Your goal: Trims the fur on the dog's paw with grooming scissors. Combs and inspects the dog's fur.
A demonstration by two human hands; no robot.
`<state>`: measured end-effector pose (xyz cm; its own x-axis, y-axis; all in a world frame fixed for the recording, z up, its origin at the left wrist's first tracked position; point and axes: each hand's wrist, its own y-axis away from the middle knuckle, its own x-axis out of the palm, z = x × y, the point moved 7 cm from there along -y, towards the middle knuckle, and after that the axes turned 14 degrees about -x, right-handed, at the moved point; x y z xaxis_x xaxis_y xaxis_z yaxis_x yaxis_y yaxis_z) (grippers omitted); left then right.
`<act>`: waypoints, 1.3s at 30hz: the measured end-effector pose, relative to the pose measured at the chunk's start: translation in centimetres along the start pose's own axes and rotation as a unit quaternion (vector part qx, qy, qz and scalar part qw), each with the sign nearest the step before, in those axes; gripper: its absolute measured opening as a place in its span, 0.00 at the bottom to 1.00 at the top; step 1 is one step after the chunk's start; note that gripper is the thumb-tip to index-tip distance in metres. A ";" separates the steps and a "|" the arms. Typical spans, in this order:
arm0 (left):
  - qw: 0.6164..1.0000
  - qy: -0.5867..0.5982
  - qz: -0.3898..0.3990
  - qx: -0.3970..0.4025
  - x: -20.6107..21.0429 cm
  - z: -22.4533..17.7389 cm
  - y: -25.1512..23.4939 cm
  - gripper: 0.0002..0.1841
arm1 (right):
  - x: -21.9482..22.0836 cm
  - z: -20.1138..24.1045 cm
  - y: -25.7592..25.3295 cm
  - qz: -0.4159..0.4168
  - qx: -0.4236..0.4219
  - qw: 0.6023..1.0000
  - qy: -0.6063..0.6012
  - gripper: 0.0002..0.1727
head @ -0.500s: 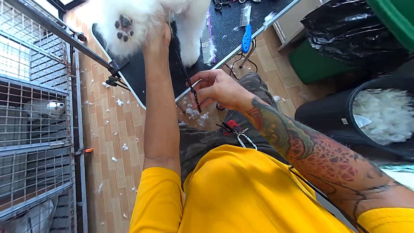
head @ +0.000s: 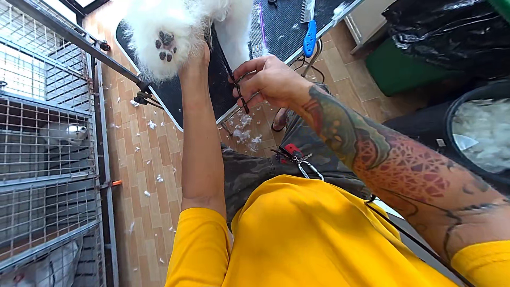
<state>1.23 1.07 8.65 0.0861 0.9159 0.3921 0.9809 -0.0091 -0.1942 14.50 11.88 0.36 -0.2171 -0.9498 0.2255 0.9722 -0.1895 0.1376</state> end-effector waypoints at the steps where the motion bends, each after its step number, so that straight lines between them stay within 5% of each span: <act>1: 1.000 0.001 0.000 0.002 0.0 -0.1 0.2 0.21 | 0.1 0.0 0.1 0.006 0.006 1.000 0.008 0.19; 39: 0.993 -0.107 -0.015 -0.042 0.4 -0.4 0.5 0.19 | -0.7 0.4 -0.2 -0.031 0.036 0.998 -0.044 0.13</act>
<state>1.78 1.30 9.10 0.0263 0.9806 0.1944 0.9944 -0.0058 -0.1055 14.45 12.67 0.59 -0.2868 -0.9103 0.2986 0.9484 -0.2258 0.2225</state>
